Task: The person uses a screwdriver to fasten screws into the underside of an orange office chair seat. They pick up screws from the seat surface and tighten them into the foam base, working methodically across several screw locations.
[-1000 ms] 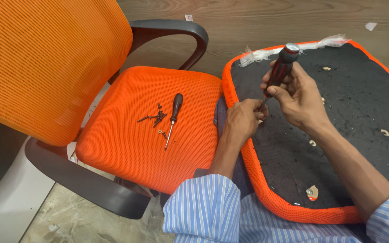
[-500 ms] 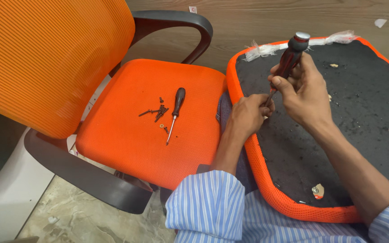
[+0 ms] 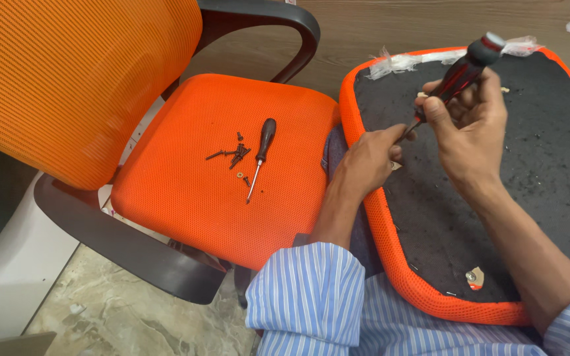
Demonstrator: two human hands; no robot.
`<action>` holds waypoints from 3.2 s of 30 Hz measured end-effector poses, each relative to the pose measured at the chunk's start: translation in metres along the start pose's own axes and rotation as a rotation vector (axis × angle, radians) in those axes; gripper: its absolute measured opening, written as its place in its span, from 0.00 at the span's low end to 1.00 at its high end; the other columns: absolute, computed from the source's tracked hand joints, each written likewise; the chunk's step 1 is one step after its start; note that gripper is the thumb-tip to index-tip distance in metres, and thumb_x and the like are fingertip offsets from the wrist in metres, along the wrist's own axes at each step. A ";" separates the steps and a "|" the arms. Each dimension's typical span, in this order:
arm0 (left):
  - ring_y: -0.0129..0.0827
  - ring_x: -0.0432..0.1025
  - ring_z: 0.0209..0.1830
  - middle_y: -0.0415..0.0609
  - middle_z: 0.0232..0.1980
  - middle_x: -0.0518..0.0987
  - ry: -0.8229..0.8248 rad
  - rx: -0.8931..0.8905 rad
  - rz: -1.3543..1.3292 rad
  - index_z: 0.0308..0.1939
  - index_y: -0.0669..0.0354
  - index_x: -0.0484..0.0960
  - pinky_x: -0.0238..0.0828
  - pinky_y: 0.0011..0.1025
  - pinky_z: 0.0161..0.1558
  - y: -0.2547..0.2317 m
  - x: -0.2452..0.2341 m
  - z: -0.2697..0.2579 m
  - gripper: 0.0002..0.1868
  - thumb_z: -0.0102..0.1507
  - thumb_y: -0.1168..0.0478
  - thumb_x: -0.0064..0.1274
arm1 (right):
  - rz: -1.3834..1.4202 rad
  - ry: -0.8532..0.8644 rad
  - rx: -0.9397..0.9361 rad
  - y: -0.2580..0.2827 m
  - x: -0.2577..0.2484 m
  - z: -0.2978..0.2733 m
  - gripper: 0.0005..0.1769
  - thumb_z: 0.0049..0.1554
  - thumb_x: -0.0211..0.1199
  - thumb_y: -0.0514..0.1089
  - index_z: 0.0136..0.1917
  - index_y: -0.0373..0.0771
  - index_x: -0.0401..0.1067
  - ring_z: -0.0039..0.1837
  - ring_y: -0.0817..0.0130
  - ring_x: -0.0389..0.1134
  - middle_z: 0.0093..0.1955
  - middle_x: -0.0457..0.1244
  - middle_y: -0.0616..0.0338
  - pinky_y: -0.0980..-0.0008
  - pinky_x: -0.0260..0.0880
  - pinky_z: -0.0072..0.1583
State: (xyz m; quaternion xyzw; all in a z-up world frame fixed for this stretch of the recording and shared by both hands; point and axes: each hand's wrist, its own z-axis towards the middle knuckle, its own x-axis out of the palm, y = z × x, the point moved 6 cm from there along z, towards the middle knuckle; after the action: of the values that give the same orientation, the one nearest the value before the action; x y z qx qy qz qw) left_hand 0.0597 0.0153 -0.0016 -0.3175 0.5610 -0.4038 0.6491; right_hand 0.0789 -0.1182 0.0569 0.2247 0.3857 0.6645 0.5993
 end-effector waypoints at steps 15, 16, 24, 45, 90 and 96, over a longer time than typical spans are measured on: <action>0.39 0.81 0.47 0.51 0.48 0.84 -0.252 -0.292 0.022 0.52 0.52 0.84 0.78 0.37 0.48 0.094 -0.077 0.001 0.16 0.62 0.70 0.55 | 0.097 0.178 0.348 -0.030 0.058 -0.016 0.19 0.59 0.67 0.37 0.62 0.33 0.68 0.54 0.69 0.72 0.54 0.69 0.52 0.69 0.78 0.57; 0.39 0.81 0.47 0.51 0.47 0.85 -0.285 -0.256 0.018 0.52 0.53 0.84 0.78 0.37 0.48 0.096 -0.084 0.003 0.16 0.61 0.69 0.56 | 0.130 0.166 0.374 -0.031 0.063 -0.015 0.19 0.59 0.67 0.37 0.62 0.33 0.67 0.54 0.69 0.72 0.54 0.69 0.51 0.69 0.78 0.57; 0.42 0.76 0.58 0.53 0.54 0.82 -0.482 -0.217 0.150 0.49 0.53 0.87 0.72 0.40 0.61 0.144 -0.120 -0.014 0.13 0.61 0.59 0.65 | 0.208 0.136 0.590 -0.037 0.104 -0.019 0.18 0.60 0.64 0.37 0.62 0.32 0.63 0.53 0.63 0.74 0.53 0.70 0.46 0.69 0.71 0.51; 0.49 0.40 0.82 0.50 0.82 0.45 -0.251 -0.731 0.518 0.70 0.44 0.68 0.54 0.61 0.70 0.246 -0.150 -0.027 0.29 0.65 0.59 0.56 | 0.417 0.176 0.884 -0.055 0.172 -0.034 0.19 0.62 0.58 0.38 0.63 0.30 0.61 0.63 0.63 0.70 0.61 0.62 0.48 0.70 0.75 0.66; 0.42 0.81 0.45 0.55 0.48 0.85 -0.785 -0.452 0.008 0.50 0.61 0.86 0.79 0.34 0.47 0.175 -0.155 -0.026 0.15 0.59 0.72 0.58 | 0.328 0.158 0.706 -0.057 0.148 -0.028 0.23 0.62 0.57 0.51 0.66 0.37 0.61 0.61 0.63 0.70 0.61 0.63 0.52 0.58 0.78 0.62; 0.29 0.83 0.38 0.48 0.43 0.88 -0.684 -0.238 -0.236 0.51 0.58 0.87 0.81 0.28 0.44 0.146 -0.138 0.003 0.17 0.60 0.74 0.54 | 0.527 0.077 0.603 -0.053 0.123 -0.014 0.20 0.65 0.52 0.58 0.60 0.42 0.60 0.63 0.59 0.69 0.59 0.61 0.56 0.53 0.76 0.63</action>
State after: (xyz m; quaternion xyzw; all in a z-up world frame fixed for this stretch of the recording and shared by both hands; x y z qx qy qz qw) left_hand 0.0811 0.2056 -0.0618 -0.5697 0.3143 -0.2787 0.7064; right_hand 0.0788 -0.0033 -0.0132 0.4569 0.5148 0.6603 0.3005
